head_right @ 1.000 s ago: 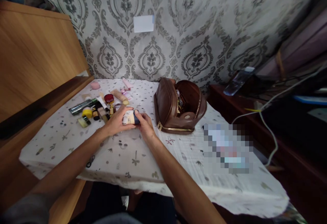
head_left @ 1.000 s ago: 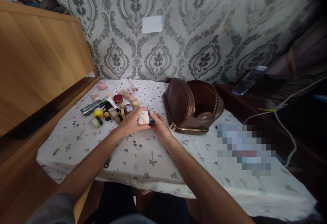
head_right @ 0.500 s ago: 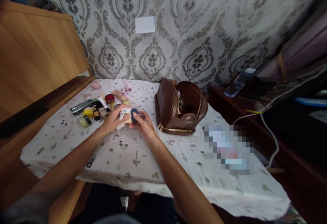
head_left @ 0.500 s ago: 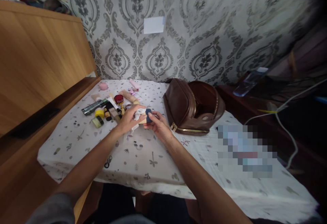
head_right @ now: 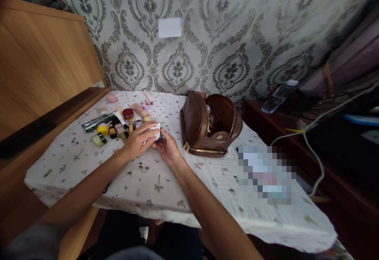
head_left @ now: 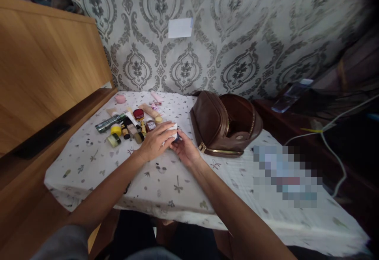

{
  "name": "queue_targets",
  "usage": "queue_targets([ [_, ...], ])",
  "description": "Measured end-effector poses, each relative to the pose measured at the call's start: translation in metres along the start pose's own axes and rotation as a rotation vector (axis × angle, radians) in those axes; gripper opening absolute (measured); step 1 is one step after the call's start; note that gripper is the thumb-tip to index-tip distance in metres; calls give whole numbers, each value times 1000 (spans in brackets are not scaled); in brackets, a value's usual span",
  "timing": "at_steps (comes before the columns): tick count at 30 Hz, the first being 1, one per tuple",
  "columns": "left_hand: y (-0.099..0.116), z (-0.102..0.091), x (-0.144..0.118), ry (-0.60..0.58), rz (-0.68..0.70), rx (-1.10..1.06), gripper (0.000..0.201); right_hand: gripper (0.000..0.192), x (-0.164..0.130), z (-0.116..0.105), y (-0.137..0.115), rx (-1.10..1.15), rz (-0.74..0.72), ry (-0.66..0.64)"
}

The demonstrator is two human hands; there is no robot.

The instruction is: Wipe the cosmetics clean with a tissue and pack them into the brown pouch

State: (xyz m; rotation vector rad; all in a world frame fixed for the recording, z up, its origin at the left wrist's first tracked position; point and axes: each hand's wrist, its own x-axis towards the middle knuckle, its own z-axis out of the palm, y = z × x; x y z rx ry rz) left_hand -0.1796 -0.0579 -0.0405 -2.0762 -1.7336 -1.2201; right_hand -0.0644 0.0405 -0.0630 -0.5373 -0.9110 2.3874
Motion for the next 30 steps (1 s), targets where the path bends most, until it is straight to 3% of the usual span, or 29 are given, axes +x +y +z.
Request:
queue_targets([
  [6, -4, -9, 6, 119, -242, -134, 31, 38, -3, 1, 4, -248, -171, -67],
  [13, -23, -2, 7, 245, -894, -718, 50, 42, -9, 7, 1, -204, -183, -153],
  [15, -24, 3, 7, 243, -996, -814, 51, 42, -9, 7, 0, -147, -189, -140],
  [22, -19, 6, 9, 295, -1087, -882, 43, 40, -5, 6, 7, -152, -274, -89],
  [30, -16, 9, 13, 276, -1158, -1078, 28, 52, 1, -1, 9, -437, -584, 27],
])
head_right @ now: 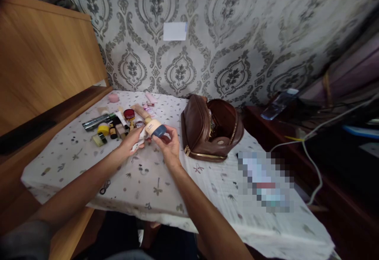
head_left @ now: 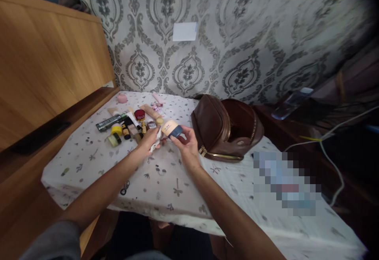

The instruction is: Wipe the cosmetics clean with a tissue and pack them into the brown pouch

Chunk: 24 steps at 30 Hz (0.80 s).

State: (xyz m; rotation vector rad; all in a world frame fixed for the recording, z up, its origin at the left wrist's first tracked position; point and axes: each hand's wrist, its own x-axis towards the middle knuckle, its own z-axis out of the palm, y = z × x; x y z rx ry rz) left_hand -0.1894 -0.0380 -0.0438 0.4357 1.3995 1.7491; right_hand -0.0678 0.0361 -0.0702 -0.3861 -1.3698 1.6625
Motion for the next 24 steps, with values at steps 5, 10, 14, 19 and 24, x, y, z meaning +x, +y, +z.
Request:
queue_targets([
  [5, 3, 4, -5, -54, -18, -3, 29, 53, 2, -6, 3, -222, -122, 11],
  [10, 5, 3, -9, -90, -5, 57, 35, 46, 2, -10, 6, -453, -295, 57],
  [14, 5, 0, -8, -85, 77, 103, 39, 42, 1, -11, 5, -573, -336, 40],
  [19, 6, -7, -9, 16, 410, 313, 37, 44, -2, -9, 4, -581, -281, -50],
  [24, 11, -13, -7, -3, 590, 403, 37, 47, -4, -5, 1, -446, -190, -167],
])
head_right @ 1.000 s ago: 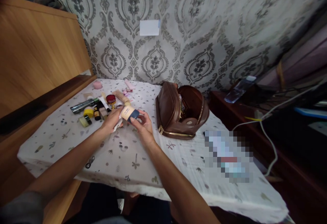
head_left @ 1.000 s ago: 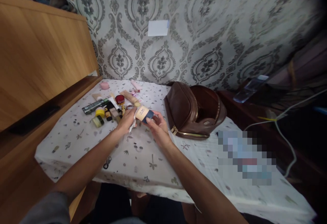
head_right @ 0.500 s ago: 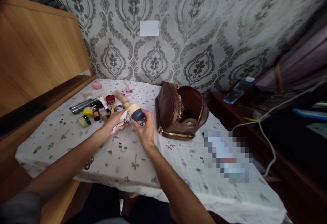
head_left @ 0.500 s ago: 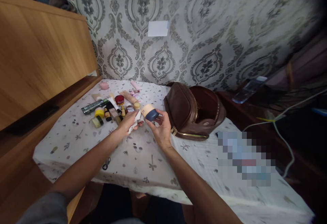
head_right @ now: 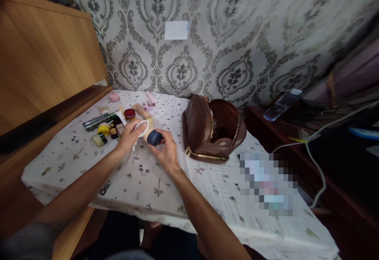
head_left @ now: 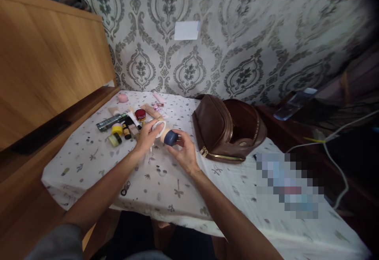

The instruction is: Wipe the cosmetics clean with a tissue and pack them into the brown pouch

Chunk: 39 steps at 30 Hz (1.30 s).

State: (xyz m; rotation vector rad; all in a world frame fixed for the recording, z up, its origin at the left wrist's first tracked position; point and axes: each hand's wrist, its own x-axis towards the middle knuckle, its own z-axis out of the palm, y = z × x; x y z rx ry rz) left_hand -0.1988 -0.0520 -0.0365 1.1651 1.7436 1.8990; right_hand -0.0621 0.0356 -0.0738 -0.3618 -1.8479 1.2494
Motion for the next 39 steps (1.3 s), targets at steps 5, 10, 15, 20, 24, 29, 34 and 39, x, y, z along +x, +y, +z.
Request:
queue_targets([
  [5, -6, 2, 6, 81, -233, -163, 39, 53, 2, 0, -6, 325, 174, -68],
  [10, -9, 6, 4, 26, -311, -145, 35, 54, 6, -2, -7, 467, 266, 56],
  [15, -14, 4, 4, 33, -105, -108, 29, 55, 6, -4, -10, 382, 276, 60],
  [20, -16, 6, 5, 2, -95, -132, 34, 59, 6, -4, -10, 370, 241, 56],
  [24, -8, 13, -1, -70, -277, -272, 40, 67, 7, -2, -4, 420, 236, 105],
  [29, -5, 17, -5, -78, -416, -367, 41, 55, 7, 2, -1, 537, 283, 142],
  [34, -9, 18, -3, -89, -430, -403, 41, 42, 7, 2, -6, 607, 304, 102],
  [39, -6, 17, -4, -113, -412, -306, 38, 43, 6, -1, -12, 672, 318, 60],
])
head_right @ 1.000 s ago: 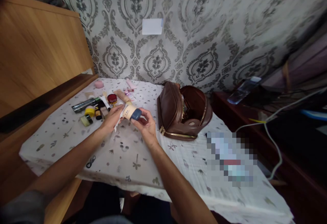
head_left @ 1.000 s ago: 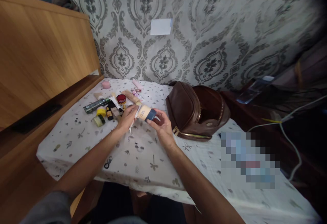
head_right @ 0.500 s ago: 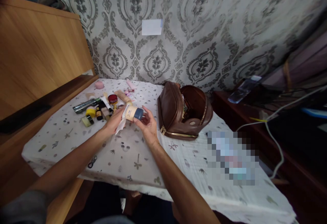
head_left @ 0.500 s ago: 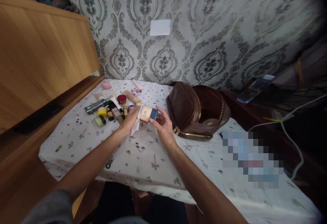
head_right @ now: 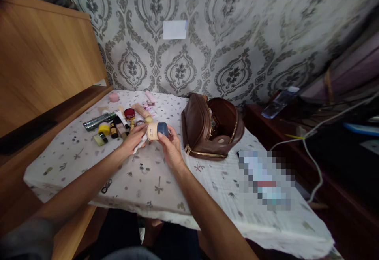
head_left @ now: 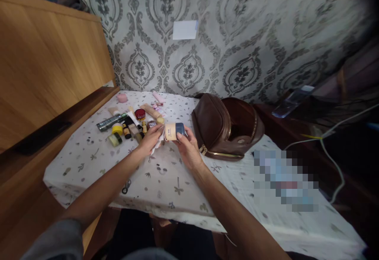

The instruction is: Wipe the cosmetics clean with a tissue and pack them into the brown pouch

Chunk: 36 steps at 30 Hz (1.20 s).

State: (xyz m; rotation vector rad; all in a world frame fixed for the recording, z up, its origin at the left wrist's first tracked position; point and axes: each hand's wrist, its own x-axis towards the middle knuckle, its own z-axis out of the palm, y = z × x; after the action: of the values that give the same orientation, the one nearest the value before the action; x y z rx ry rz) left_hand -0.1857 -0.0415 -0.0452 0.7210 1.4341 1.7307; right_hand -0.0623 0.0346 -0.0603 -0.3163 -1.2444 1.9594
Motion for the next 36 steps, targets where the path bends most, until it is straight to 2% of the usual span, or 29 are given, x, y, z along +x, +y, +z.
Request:
queue_targets([
  [6, -4, -9, 5, 146, 238, 177, 23, 56, -1, 1, 0, -114, 52, -4],
  [12, -6, -15, 6, 123, 402, 418, 20, 68, 3, -1, 6, -359, -91, 51],
  [16, 1, -11, -2, 95, 555, 520, 25, 83, 5, -5, 12, -441, -89, 52],
  [18, 4, -8, -7, 71, 639, 556, 30, 80, 6, -7, 14, -472, -70, 79],
  [20, 5, -5, -11, 40, 730, 616, 34, 67, 6, -8, 13, -490, -46, 92],
  [26, 5, -2, -18, -63, 975, 823, 36, 44, 5, -4, 3, -425, 22, 55],
  [28, 6, -1, -19, -85, 998, 838, 35, 42, 4, -2, 2, -422, 44, 53],
  [30, 7, -2, -18, -73, 961, 820, 35, 44, 2, -1, 2, -380, 72, 53],
  [33, 5, -4, -13, -35, 818, 751, 36, 51, 0, 1, 2, -275, 102, 48],
  [36, 0, -6, -8, -19, 705, 698, 35, 54, 0, 2, 3, -262, 100, 52],
])
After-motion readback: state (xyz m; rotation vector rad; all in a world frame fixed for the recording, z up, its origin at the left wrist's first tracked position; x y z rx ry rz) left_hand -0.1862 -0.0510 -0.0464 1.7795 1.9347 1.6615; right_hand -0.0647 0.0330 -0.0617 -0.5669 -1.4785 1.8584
